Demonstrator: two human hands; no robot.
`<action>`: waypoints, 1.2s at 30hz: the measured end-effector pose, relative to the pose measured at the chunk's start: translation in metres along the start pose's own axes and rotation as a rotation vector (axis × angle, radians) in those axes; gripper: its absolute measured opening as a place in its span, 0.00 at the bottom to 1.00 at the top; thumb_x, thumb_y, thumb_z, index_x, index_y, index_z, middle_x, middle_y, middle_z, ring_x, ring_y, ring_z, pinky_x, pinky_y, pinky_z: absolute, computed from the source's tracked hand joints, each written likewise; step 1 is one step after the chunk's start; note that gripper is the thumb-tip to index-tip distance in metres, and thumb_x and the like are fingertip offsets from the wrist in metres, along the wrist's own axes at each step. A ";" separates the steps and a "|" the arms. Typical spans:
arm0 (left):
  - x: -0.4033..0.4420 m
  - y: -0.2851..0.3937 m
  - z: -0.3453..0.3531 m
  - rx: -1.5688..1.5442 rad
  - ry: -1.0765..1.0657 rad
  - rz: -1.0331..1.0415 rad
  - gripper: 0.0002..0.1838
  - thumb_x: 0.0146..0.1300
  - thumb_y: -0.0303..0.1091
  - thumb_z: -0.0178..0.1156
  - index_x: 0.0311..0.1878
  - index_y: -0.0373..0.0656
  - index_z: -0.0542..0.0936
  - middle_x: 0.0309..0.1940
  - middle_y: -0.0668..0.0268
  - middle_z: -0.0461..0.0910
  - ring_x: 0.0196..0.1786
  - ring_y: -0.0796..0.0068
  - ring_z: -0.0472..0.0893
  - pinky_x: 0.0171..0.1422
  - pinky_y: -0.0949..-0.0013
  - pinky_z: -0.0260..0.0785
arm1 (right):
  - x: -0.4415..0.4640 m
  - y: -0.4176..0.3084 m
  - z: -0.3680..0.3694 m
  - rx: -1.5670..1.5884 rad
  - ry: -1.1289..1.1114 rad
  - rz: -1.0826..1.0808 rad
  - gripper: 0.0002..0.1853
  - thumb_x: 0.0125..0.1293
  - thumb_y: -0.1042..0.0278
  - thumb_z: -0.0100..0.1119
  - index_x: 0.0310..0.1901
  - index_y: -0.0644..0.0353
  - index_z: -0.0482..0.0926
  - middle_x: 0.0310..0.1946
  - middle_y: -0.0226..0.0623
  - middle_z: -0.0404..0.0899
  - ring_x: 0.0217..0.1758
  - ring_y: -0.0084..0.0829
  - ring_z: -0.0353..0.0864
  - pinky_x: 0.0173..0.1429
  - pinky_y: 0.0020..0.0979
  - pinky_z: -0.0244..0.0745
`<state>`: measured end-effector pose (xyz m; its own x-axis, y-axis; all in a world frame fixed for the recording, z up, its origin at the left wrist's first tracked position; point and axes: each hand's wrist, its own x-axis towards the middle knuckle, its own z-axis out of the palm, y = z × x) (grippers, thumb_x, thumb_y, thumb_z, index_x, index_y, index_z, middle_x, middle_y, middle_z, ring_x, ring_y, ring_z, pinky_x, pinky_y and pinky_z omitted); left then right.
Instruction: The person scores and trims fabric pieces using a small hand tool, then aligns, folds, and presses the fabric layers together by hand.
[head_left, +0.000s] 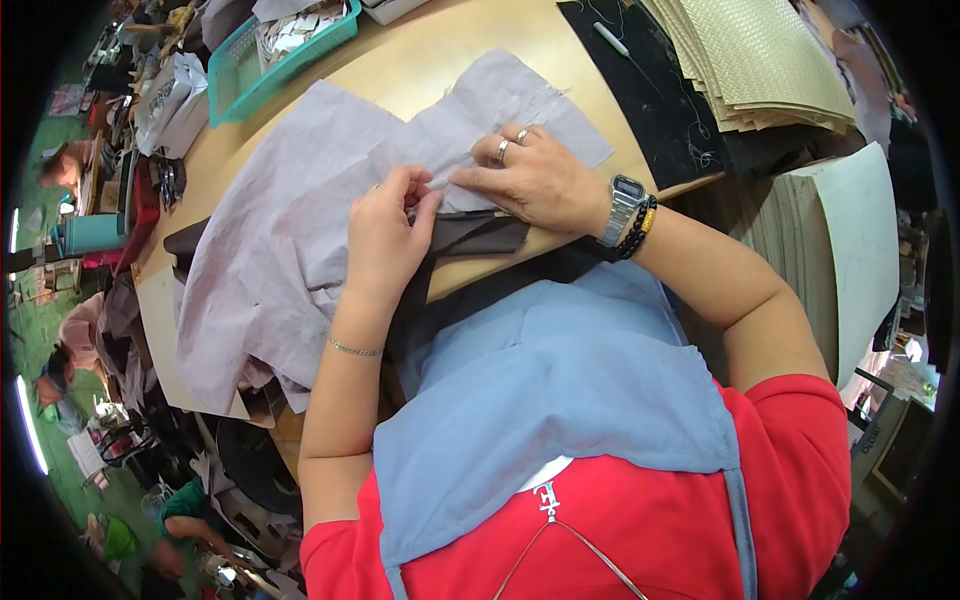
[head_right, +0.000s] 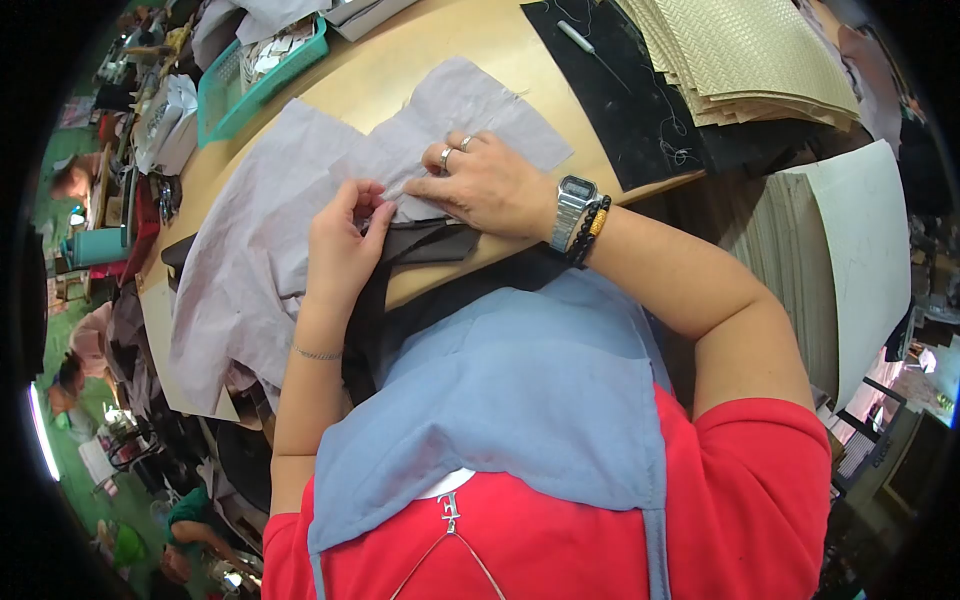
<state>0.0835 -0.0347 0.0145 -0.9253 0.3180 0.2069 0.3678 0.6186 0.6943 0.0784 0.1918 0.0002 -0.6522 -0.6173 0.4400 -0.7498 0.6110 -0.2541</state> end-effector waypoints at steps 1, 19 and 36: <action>-0.002 -0.001 -0.001 -0.027 0.011 0.001 0.10 0.61 0.28 0.68 0.42 0.36 0.79 0.31 0.62 0.83 0.31 0.77 0.80 0.39 0.73 0.73 | 0.000 0.000 0.000 -0.002 -0.003 0.001 0.17 0.63 0.65 0.61 0.55 0.45 0.80 0.42 0.30 0.77 0.45 0.32 0.77 0.49 0.35 0.72; -0.002 -0.004 -0.011 -0.133 -0.026 -0.273 0.09 0.59 0.30 0.68 0.39 0.38 0.80 0.27 0.67 0.82 0.31 0.79 0.80 0.38 0.73 0.73 | 0.009 -0.010 -0.009 -0.143 -0.234 -0.073 0.24 0.62 0.68 0.54 0.62 0.50 0.74 0.52 0.36 0.76 0.56 0.37 0.77 0.55 0.37 0.73; -0.027 -0.006 -0.015 0.068 0.096 0.106 0.06 0.58 0.27 0.68 0.37 0.39 0.80 0.35 0.60 0.81 0.36 0.64 0.81 0.39 0.64 0.73 | 0.013 -0.024 0.002 -0.131 -0.212 -0.044 0.20 0.66 0.65 0.52 0.60 0.49 0.74 0.51 0.39 0.77 0.52 0.35 0.79 0.44 0.38 0.77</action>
<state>0.1051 -0.0577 0.0151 -0.8844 0.3157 0.3437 0.4661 0.6333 0.6178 0.0873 0.1679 0.0105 -0.6386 -0.7263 0.2543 -0.7660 0.6317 -0.1193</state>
